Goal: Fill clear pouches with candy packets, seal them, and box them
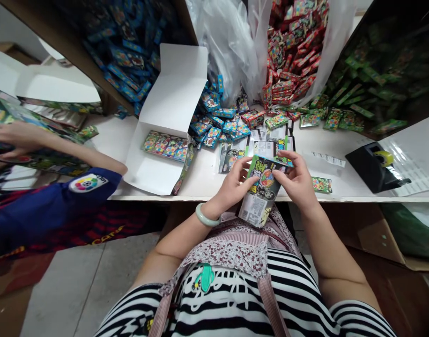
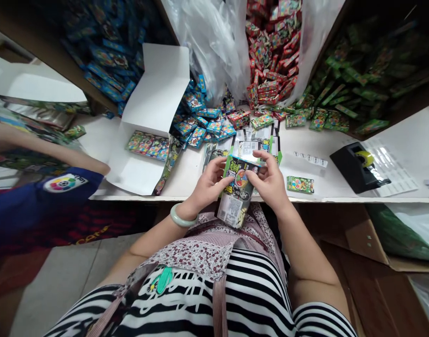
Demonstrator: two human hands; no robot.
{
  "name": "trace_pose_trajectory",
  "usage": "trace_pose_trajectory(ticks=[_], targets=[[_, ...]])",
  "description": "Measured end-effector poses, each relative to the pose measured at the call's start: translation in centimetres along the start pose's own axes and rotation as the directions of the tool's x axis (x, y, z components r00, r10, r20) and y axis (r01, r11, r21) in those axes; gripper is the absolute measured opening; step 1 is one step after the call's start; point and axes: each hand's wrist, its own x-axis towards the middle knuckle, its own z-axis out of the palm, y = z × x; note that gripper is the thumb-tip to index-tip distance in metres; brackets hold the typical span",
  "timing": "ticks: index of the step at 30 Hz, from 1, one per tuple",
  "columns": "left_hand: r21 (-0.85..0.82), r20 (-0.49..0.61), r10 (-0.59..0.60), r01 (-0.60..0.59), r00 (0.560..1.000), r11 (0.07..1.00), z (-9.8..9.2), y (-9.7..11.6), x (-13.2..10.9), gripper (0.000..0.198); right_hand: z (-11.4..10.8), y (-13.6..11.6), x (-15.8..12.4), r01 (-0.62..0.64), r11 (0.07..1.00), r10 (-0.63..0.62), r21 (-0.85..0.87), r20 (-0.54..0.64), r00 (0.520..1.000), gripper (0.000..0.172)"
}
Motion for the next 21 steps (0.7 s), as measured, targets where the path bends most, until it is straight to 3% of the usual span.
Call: trace_pose_trajectory(ticks=[3,5,9,14,18,21], targets=[[-0.107,-0.047,-0.042,0.037,0.998,0.994,0.8,-1.3,-0.7,0.059,0.5,1.4,-1.0,-0.057,0.991,0.07,0.119,-0.113,0.991,0.06],[-0.104,-0.06,-0.052,0.045,0.997,0.994,1.0,-1.9,-1.3,0.061,1.1,2.2,-1.9,-0.1,0.976,0.134,0.195,-0.173,0.976,0.055],[-0.114,0.042,-0.063,0.067,0.997,0.991,0.6,-2.4,-2.1,0.067,2.3,2.6,-3.3,-0.165,0.94,0.217,0.298,-0.149,0.965,0.046],[-0.191,0.113,-0.072,0.093,0.991,0.977,-0.4,-2.6,-1.9,0.062,2.7,2.1,-3.8,-0.157,0.942,0.202,0.298,-0.125,0.971,0.043],[-0.254,-0.069,-0.127,0.106,0.99,0.962,0.3,-2.3,-1.0,0.036,1.7,1.9,-3.4,-0.149,0.964,0.172,0.22,-0.087,0.981,0.026],[-0.334,-0.167,-0.141,0.079,0.976,0.939,1.3,-2.2,0.2,0.035,0.4,1.6,-2.3,-0.2,0.961,0.217,0.189,-0.074,0.973,0.024]])
